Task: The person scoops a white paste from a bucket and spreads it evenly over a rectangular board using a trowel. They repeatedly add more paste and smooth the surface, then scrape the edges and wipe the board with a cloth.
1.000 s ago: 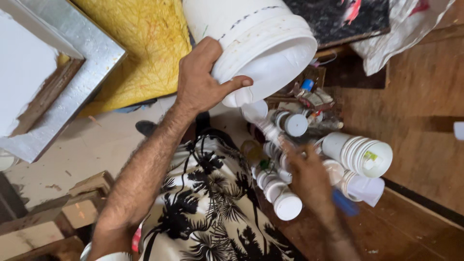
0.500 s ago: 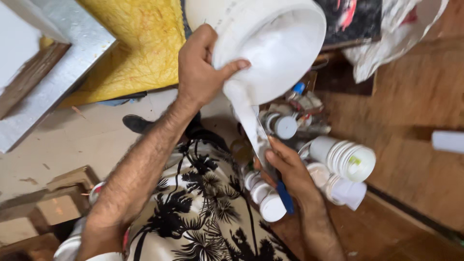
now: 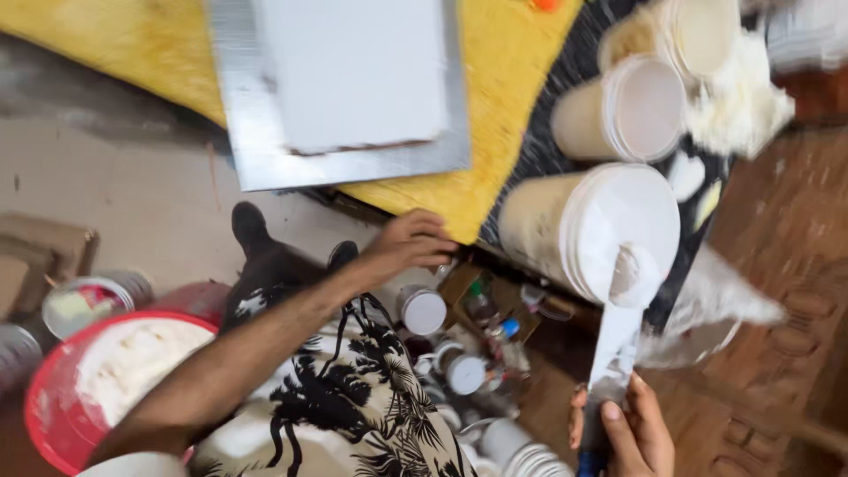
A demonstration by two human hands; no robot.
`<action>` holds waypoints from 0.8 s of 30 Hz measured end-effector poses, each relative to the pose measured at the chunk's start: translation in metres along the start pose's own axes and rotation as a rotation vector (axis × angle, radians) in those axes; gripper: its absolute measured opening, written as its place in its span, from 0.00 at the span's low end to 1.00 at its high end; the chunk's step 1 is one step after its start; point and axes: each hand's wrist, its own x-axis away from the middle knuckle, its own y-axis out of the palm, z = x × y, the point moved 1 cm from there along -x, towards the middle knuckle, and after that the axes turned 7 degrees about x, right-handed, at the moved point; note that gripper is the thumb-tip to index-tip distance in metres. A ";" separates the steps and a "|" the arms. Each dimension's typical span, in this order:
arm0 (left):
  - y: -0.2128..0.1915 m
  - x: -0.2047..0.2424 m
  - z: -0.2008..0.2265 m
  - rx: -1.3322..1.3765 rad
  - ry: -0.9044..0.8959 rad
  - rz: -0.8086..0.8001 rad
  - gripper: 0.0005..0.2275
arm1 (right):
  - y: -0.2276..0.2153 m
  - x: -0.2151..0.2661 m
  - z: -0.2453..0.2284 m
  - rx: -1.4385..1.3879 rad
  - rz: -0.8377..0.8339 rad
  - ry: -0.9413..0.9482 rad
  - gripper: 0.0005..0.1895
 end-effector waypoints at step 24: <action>-0.123 0.109 0.087 0.508 0.460 0.147 0.11 | 0.445 -0.210 -0.313 3.010 -0.649 -1.020 0.20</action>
